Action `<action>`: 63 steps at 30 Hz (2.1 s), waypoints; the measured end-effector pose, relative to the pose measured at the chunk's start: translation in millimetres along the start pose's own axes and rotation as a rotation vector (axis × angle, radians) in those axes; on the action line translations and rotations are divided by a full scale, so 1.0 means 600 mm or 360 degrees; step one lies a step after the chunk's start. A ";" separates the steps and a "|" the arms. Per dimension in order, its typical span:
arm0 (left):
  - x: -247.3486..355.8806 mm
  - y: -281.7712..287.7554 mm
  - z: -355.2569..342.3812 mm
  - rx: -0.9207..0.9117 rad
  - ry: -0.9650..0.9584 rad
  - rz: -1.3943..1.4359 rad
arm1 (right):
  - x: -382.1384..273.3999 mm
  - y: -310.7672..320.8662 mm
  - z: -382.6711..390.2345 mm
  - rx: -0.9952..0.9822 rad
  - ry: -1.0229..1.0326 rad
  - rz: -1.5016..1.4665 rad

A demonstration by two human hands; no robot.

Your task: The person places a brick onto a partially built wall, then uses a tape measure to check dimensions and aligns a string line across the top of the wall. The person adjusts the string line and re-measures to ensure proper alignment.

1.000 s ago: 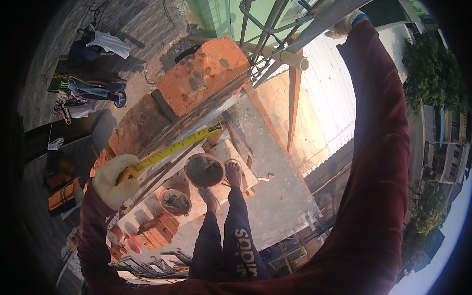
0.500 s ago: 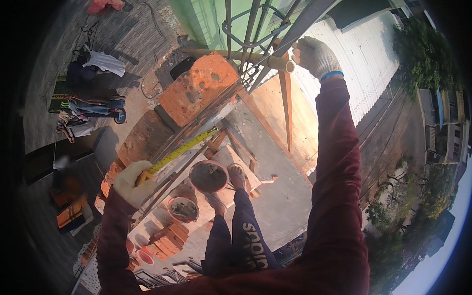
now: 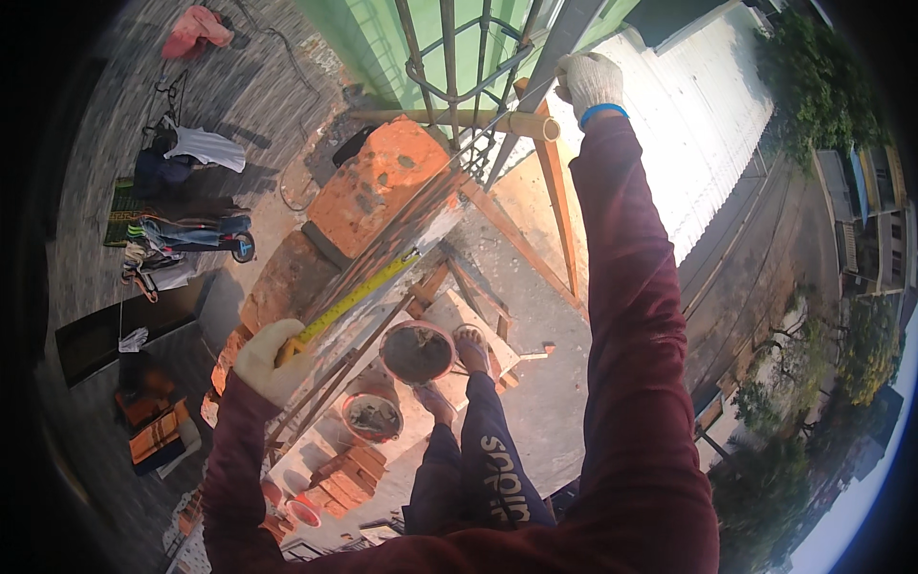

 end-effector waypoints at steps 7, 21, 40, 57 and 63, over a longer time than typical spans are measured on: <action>0.022 0.039 0.024 0.0064 -0.0085 0.0026 | 0.011 0.045 -0.042 0.0029 -0.0024 0.0005; 0.021 0.010 0.030 0.0034 -0.0034 0.0098 | -0.080 0.056 -0.162 -0.1855 0.0069 0.0552; 0.018 0.006 0.032 0.0118 -0.0162 0.0075 | -0.079 0.062 -0.243 -0.1223 -0.0737 0.0404; 0.032 -0.012 0.023 0.0096 -0.0049 0.0050 | -0.034 0.055 -0.356 -0.1462 -0.0708 0.0240; 0.030 -0.004 0.021 0.0068 -0.0032 0.0033 | -0.029 0.067 -0.355 -0.1376 -0.0464 0.0390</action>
Point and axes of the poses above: each hand's wrist, its own z-axis away from the middle knuckle, its own y-axis out of the back of the hand, x = y × z, the point moved 2 cm from there along -z, towards the middle knuckle, and after that the axes turned 1 degree about z, right-handed, at the moved point
